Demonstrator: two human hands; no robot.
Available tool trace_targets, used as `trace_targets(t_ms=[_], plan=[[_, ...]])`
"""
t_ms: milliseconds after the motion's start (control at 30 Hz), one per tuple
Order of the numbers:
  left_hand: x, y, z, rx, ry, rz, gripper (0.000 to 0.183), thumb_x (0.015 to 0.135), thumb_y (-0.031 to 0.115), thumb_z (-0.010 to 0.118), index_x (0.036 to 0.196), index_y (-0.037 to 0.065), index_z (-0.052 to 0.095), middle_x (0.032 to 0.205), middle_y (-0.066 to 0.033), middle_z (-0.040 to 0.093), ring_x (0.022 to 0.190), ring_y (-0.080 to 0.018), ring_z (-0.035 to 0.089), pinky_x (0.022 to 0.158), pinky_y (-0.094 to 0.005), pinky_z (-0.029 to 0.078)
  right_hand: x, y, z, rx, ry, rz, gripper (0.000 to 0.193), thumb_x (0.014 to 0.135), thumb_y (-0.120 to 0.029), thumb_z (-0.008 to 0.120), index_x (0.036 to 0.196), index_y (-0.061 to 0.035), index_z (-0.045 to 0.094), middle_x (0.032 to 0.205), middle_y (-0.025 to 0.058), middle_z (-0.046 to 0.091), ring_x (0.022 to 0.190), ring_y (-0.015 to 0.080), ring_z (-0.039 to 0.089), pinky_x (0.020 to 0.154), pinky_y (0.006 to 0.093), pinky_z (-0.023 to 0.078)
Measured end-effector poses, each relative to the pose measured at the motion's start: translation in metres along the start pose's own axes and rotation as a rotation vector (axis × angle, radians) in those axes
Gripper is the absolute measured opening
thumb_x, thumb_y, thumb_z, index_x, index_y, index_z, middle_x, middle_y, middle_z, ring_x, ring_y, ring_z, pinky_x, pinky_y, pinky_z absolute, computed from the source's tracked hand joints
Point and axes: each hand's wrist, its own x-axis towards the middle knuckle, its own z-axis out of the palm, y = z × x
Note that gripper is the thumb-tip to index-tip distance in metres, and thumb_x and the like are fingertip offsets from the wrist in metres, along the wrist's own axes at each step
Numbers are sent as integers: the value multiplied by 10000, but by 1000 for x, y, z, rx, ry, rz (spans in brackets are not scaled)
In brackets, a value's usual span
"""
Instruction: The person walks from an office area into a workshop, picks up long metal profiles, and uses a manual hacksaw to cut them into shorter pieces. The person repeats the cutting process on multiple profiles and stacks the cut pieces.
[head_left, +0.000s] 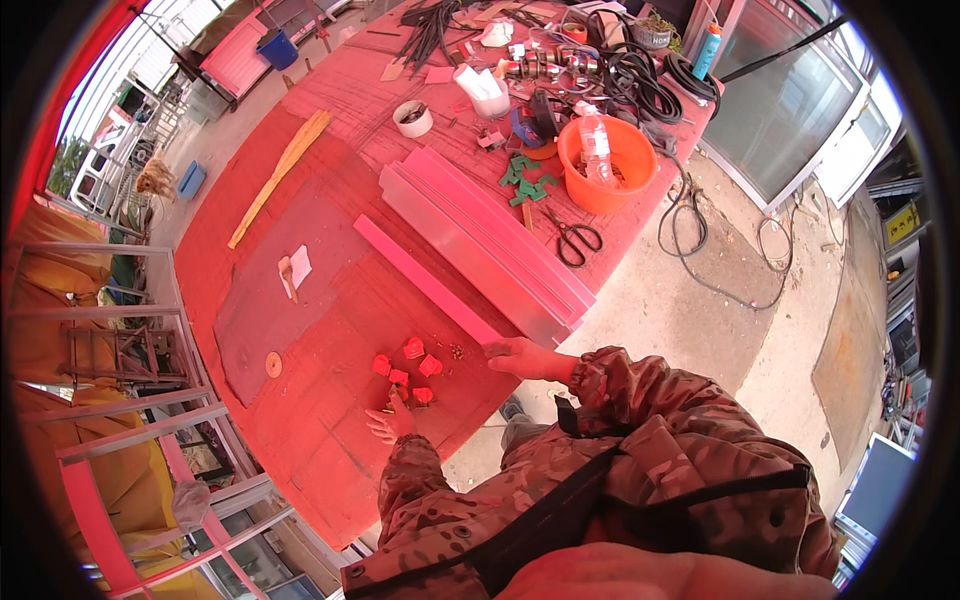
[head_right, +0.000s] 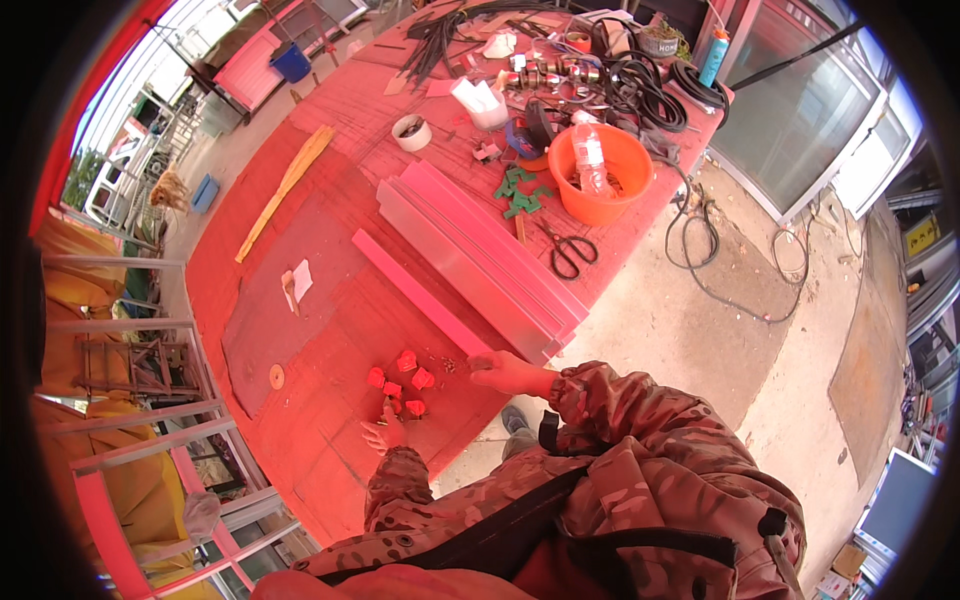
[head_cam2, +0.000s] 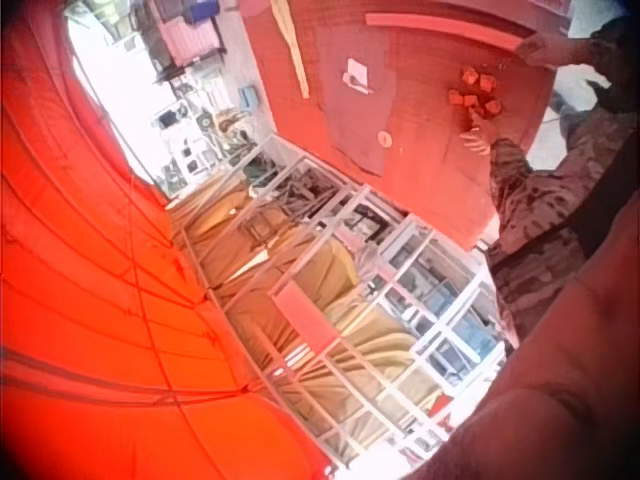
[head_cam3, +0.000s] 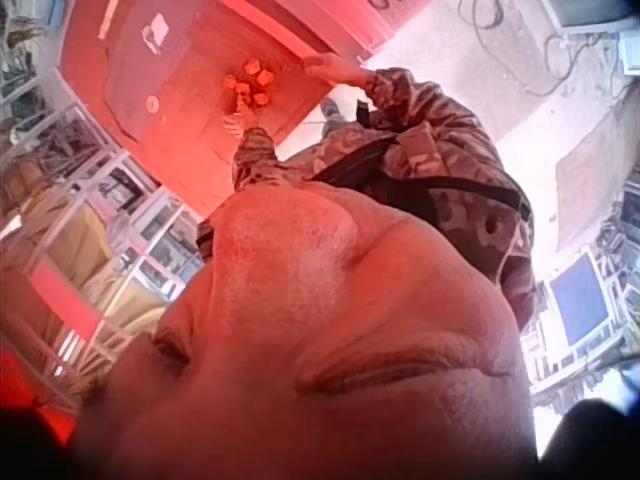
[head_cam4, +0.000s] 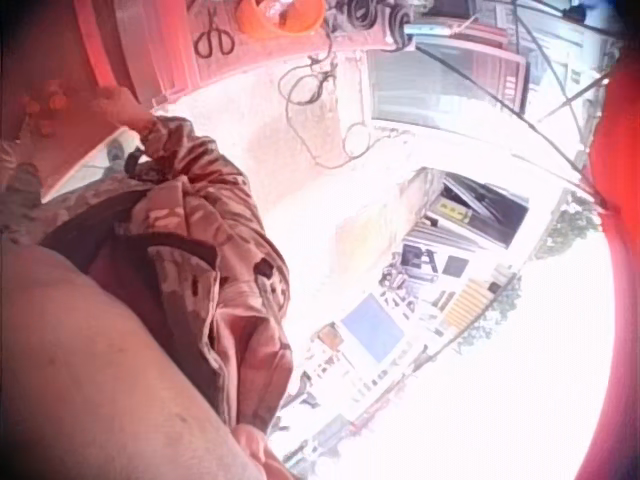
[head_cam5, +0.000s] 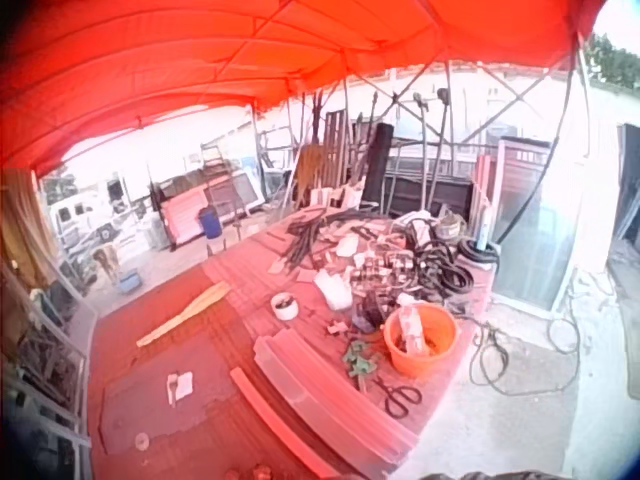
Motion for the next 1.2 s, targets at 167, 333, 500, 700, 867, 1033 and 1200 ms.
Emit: trace_targets(t_ms=[167,333,500,700,867,1033,1200], plan=[[-5,138,-41,-187,174,345,769,851,532,563,1432,75,349,1450,-193,343,1345,-368,316,1058,-530,297,-52,-24,-125,268,167,-3,397,926,-219,572,1252,8,556,1078,85,653,938,146,616,771,288,509],[-168,242,-59,-646,-47,1061,625,899,331,579,1377,-11,367,1435,-229,333,1325,-389,326,1071,-526,289,-200,59,-224,573,621,185,364,934,-257,539,1173,14,589,1015,104,655,860,184,634,716,321,527],[-323,298,2,-765,-773,1088,506,927,209,576,1331,-41,401,1320,-216,458,1221,-308,472,984,-395,419,-346,129,-292,795,967,282,381,927,-257,525,1182,24,564,1027,124,641,850,210,628,698,336,526],[-363,294,120,171,-1395,364,443,861,290,626,1217,37,556,1022,-99,604,828,-230,594,674,-397,512,-456,183,-375,937,1359,179,366,885,-234,551,1144,25,570,1005,126,637,860,216,629,685,325,512],[-456,367,190,515,-1410,267,364,848,242,602,1151,40,583,928,-74,608,758,-204,594,598,-375,495,-538,188,-437,1133,1621,245,277,861,-202,602,1030,14,571,974,112,619,818,202,615,667,319,510],[-694,565,225,294,-1573,684,292,835,193,579,1084,44,610,835,-49,612,687,-178,593,522,-353,479,-610,162,-520,1196,1785,286,217,850,-181,591,952,10,580,918,96,619,793,192,612,646,308,506],[-1002,740,210,-82,-1796,983,322,862,212,622,1105,5,580,873,-54,618,698,-128,589,537,-252,459,-677,179,-626,1248,1887,189,201,843,-168,600,946,4,583,916,95,618,795,184,608,646,299,505]])
